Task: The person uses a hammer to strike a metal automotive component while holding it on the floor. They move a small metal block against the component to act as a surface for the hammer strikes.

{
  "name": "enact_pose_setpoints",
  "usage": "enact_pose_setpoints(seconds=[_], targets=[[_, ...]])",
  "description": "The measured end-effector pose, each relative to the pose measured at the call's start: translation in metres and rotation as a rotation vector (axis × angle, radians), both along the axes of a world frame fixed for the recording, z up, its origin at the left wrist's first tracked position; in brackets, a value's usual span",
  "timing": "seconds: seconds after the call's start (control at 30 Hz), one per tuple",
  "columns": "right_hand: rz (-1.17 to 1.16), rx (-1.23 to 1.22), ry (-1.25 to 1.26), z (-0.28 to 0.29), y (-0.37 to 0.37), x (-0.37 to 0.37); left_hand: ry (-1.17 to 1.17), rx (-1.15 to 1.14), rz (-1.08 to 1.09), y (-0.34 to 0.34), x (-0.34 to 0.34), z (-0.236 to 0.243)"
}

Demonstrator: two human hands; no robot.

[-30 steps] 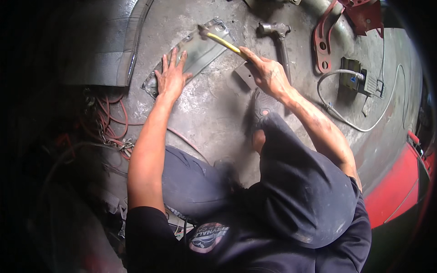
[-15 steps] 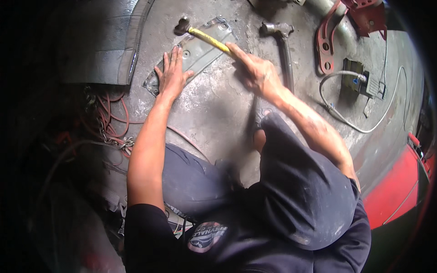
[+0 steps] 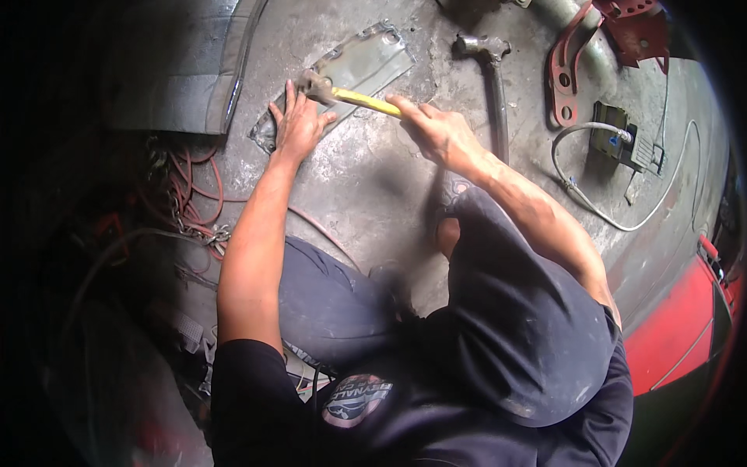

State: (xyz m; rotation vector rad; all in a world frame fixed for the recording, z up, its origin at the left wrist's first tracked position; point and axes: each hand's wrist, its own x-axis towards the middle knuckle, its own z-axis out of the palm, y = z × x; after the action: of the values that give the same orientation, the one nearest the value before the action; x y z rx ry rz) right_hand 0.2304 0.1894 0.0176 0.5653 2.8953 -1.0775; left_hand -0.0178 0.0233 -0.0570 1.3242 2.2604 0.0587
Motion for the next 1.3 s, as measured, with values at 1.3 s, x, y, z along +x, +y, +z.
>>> enact_pose_setpoints(seconds=[1.3], targets=[[-0.147, 0.032, -0.015, -0.023, 0.031, 0.012, -0.013, -0.029, -0.036, 0.017, -0.008, -0.001]])
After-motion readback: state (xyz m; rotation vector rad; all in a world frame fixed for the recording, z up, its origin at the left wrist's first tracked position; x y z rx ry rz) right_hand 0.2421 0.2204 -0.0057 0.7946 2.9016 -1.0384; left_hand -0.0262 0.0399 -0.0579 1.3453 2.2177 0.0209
